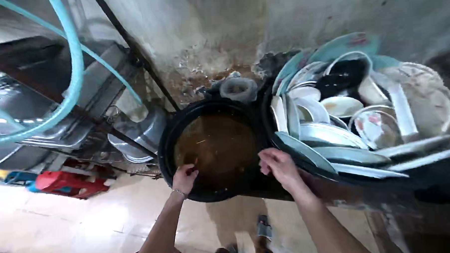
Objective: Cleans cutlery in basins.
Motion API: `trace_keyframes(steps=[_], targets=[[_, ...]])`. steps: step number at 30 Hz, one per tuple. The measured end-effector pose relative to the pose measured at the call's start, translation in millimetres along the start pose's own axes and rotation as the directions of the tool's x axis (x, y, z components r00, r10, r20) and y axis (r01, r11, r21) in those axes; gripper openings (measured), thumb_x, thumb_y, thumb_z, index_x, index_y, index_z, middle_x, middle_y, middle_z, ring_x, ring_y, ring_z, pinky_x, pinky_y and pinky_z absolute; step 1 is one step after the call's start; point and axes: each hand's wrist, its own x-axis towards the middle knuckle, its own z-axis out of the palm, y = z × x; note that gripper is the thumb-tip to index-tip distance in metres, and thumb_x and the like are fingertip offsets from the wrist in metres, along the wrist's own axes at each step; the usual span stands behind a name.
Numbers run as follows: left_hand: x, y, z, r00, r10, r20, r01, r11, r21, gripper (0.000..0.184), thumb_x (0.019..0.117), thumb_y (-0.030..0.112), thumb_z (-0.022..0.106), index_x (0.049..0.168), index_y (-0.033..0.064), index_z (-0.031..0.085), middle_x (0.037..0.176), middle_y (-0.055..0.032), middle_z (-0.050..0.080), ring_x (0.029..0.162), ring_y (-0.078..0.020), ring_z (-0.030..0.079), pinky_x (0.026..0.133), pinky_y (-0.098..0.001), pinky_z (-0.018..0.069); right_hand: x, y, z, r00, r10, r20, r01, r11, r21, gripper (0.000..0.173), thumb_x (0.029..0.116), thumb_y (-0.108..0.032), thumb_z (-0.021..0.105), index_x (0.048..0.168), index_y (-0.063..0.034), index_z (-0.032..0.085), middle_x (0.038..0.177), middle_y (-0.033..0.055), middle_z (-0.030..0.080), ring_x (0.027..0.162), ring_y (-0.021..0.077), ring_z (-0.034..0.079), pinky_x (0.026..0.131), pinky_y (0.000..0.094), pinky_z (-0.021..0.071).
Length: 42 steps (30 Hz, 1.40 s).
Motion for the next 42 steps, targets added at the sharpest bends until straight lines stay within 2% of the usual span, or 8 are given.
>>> trace_keyframes(steps=[6, 12, 15, 17, 22, 27, 35, 42], targets=[[113.0, -15.3, 1.0, 0.978, -0.168, 0.126, 0.108, 0.918, 0.382, 0.045, 0.0999, 0.018, 0.061, 0.143, 0.0031, 0.057, 0.154, -0.0252, 0.045, 0.135, -0.0410, 0.054, 0.110, -0.0548, 0.0479, 160.5, 16.5, 88.4, 0.975, 0.090, 0.201, 0.062, 0.764, -0.642, 0.039, 0.1015, -0.031, 0.064, 0.134, -0.0095, 0.065, 0.143, 0.0170, 0.056, 0.132, 0.0334, 0.056, 0.109, 0.0539, 0.0478], [243.8, -25.2, 20.1, 0.969, -0.005, 0.246, -0.118, 0.868, 0.482, 0.083, 0.0920, 0.048, 0.074, 0.158, 0.0106, 0.040, 0.167, -0.0258, 0.024, 0.149, -0.0486, 0.033, 0.113, -0.0661, 0.0410, 263.5, 37.5, 126.1, 0.964, 0.205, 0.172, 0.022, 0.582, -0.813, 0.071, 0.0937, -0.060, 0.066, 0.151, -0.0205, 0.053, 0.166, 0.0146, 0.031, 0.151, 0.0437, 0.029, 0.114, 0.0709, 0.0318], [273.7, -8.4, 26.7, 0.907, -0.032, 0.420, -0.180, 0.872, 0.456, 0.078, 0.0918, 0.045, 0.075, 0.150, 0.0017, 0.048, 0.160, -0.0280, 0.036, 0.144, -0.0474, 0.040, 0.113, -0.0664, 0.0404, 289.2, 38.7, 121.2, 0.926, 0.330, 0.183, -0.011, 0.509, -0.861, 0.075, 0.0957, -0.067, 0.056, 0.155, -0.0220, 0.047, 0.168, 0.0167, 0.027, 0.154, 0.0450, 0.022, 0.117, 0.0747, 0.0220], [283.4, 4.2, 32.6, 0.860, -0.048, 0.507, -0.222, 0.861, 0.458, 0.059, 0.0939, 0.041, 0.073, 0.129, -0.0048, 0.064, 0.139, -0.0299, 0.058, 0.131, -0.0462, 0.055, 0.106, -0.0660, 0.0455, 299.1, 41.3, 117.5, 0.887, 0.419, 0.194, -0.029, 0.471, -0.881, 0.075, 0.0992, -0.063, 0.054, 0.154, -0.0127, 0.047, 0.162, 0.0234, 0.035, 0.149, 0.0454, 0.033, 0.117, 0.0703, 0.0289], [266.8, 17.5, 39.6, 0.779, 0.059, 0.624, -0.412, 0.799, 0.438, 0.060, 0.0967, 0.038, 0.069, 0.140, -0.0012, 0.057, 0.151, -0.0257, 0.048, 0.138, -0.0432, 0.050, 0.109, -0.0646, 0.0439, 276.3, 39.8, 105.3, 0.842, 0.519, 0.150, -0.042, 0.339, -0.940, 0.062, 0.0993, -0.041, 0.063, 0.151, -0.0081, 0.050, 0.151, 0.0275, 0.047, 0.137, 0.0470, 0.048, 0.108, 0.0696, 0.0404], [230.1, 14.1, 46.6, 0.710, -0.016, 0.704, -0.361, 0.850, 0.383, 0.050, 0.0962, 0.037, 0.067, 0.135, 0.0060, 0.062, 0.132, -0.0232, 0.064, 0.123, -0.0414, 0.062, 0.101, -0.0645, 0.0495, 216.1, 49.5, 99.4, 0.757, 0.648, 0.087, -0.202, 0.358, -0.912, 0.053, 0.0981, -0.028, 0.067, 0.142, -0.0009, 0.055, 0.132, 0.0291, 0.062, 0.125, 0.0470, 0.058, 0.102, 0.0703, 0.0444], [180.6, 7.9, 69.8, 0.633, -0.071, 0.771, -0.281, 0.907, 0.315, 0.059, 0.0924, 0.043, 0.071, 0.135, 0.0047, 0.061, 0.129, -0.0236, 0.065, 0.121, -0.0405, 0.063, 0.100, -0.0637, 0.0501, 135.2, 53.6, 131.1, 0.680, 0.728, 0.089, -0.290, 0.378, -0.879, 0.057, 0.0960, -0.033, 0.070, 0.142, -0.0034, 0.056, 0.129, 0.0266, 0.064, 0.120, 0.0452, 0.062, 0.101, 0.0681, 0.0471], [152.8, -16.1, 61.2, 0.436, -0.150, 0.887, -0.360, 0.874, 0.325, 0.060, 0.0950, 0.041, 0.073, 0.128, -0.0070, 0.061, 0.126, -0.0271, 0.065, 0.119, -0.0402, 0.063, 0.102, -0.0615, 0.0481, 95.1, 66.5, 157.0, 0.637, 0.751, 0.173, -0.231, 0.400, -0.887, 0.058, 0.0932, -0.032, 0.076, 0.137, 0.0013, 0.057, 0.126, 0.0274, 0.065, 0.118, 0.0451, 0.063, 0.100, 0.0681, 0.0473]])
